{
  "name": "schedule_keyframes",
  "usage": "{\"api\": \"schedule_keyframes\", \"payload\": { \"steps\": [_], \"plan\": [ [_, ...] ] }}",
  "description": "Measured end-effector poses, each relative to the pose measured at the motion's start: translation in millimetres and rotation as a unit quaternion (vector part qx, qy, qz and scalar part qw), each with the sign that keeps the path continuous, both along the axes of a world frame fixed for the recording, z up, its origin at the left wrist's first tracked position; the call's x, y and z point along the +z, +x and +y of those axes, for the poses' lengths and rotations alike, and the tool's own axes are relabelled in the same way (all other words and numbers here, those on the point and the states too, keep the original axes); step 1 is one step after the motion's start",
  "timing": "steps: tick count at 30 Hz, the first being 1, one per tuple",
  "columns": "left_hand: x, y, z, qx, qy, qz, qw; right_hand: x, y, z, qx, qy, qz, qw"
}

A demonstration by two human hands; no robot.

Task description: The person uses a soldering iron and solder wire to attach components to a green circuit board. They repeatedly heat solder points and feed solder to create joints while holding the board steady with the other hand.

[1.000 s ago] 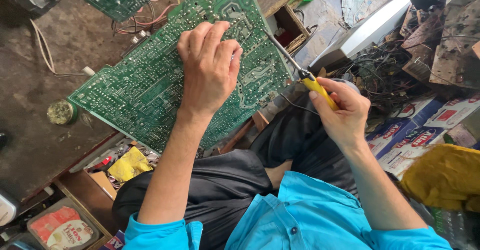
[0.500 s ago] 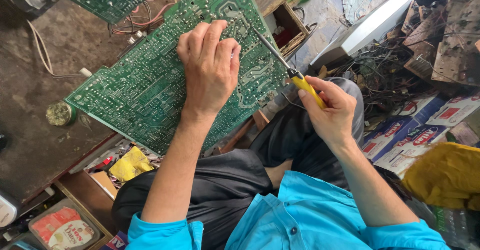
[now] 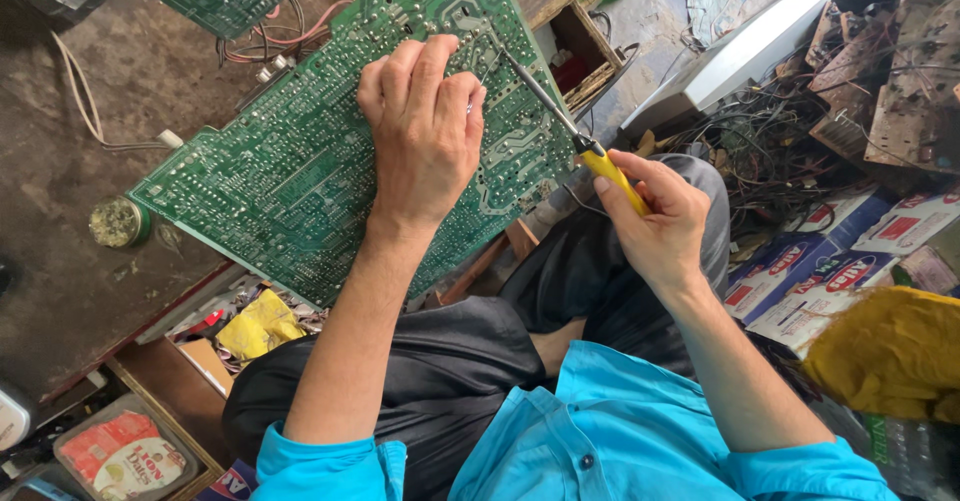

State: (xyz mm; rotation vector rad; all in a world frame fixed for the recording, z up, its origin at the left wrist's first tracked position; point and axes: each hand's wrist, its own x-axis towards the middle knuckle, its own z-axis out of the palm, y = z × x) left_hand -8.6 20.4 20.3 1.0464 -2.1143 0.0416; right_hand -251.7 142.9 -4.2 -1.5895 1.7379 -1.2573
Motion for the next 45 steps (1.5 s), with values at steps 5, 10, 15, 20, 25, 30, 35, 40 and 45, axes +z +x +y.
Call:
{"api": "schedule_keyframes", "payload": {
  "steps": [5,10,15,20,25,30,35,40,45],
  "plan": [
    [-1.6,-0.4,0.1,0.007,0.001,-0.002,1.000,-2.7,2.5,-0.8,0.001,-0.001,-0.002,1.000],
    [-2.5,0.5,-0.5,0.005,0.001,-0.001,1.000,-3.5,3.5,-1.4,0.010,-0.001,-0.019,1.000],
    [-3.4,-0.4,-1.0,0.009,-0.009,-0.005,1.000,-3.0,5.3,-1.5,0.009,-0.010,-0.018,1.000],
    [-3.0,-0.7,-0.6,0.005,-0.006,0.001,1.000,-6.9,7.2,0.2,0.003,-0.001,-0.048,0.999],
    [-2.0,-0.9,-0.6,0.008,-0.006,-0.003,1.000,-17.4,10.5,1.2,0.025,0.024,-0.211,0.977],
    [-1.1,-1.1,-0.4,0.006,-0.008,-0.005,1.000,-22.1,8.4,2.9,-0.001,0.108,-0.306,0.946],
    [-0.9,-0.5,-0.3,0.003,-0.002,-0.001,1.000,-25.8,10.8,2.3,-0.006,0.124,-0.323,0.938],
    [-1.8,-0.2,0.4,0.005,-0.002,-0.003,1.000,-26.6,16.0,2.9,-0.004,0.114,-0.306,0.945],
    [-2.4,-1.3,-0.4,0.008,-0.010,-0.004,1.000,-22.4,16.9,2.3,-0.001,0.149,-0.372,0.916]
  ]
}}
